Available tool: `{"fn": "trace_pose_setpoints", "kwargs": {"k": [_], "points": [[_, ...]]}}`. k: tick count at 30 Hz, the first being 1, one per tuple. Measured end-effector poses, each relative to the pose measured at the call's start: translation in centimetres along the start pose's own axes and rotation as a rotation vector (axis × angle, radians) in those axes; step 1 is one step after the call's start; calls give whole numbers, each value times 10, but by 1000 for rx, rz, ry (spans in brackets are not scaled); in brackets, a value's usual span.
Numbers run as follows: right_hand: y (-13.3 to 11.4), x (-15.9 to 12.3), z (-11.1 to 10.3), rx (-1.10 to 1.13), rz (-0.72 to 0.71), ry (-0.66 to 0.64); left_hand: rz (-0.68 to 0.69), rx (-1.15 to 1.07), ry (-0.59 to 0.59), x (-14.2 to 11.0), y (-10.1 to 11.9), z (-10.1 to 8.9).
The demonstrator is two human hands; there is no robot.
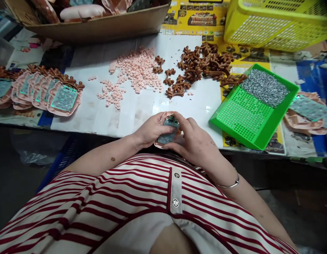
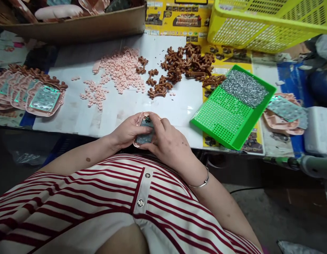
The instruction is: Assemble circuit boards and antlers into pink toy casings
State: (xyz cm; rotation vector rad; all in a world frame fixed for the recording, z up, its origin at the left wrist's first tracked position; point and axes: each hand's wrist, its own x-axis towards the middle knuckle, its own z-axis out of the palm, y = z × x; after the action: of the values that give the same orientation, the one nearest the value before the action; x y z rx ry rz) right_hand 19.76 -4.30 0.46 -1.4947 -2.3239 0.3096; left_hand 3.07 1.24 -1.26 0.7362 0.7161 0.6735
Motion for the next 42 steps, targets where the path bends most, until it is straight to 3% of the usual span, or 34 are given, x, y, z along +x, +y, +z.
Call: {"fn": "trace_pose_setpoints", "kwargs": {"k": [4, 11, 17, 23, 28, 33, 37, 42], "points": [[13, 1, -8, 55, 57, 97, -50, 14, -19, 0, 2, 1], [24, 12, -16, 94, 11, -2, -103, 18, -90, 1, 5, 2], [29, 13, -16, 72, -31, -13, -138, 33, -74, 2, 7, -1], [20, 6, -3, -4, -112, 109, -130, 47, -133, 4, 8, -4], [15, 4, 9, 1, -80, 157, -101, 45, -111, 5, 5, -6], [29, 1, 9, 225, 19, 281, -131, -26, -48, 3, 7, -5], [33, -6, 14, 412, 167, 295, -156, -34, -44, 3, 10, -5], [25, -14, 30, 490, 180, 411, -145, -25, -42, 3, 10, -5]]}}
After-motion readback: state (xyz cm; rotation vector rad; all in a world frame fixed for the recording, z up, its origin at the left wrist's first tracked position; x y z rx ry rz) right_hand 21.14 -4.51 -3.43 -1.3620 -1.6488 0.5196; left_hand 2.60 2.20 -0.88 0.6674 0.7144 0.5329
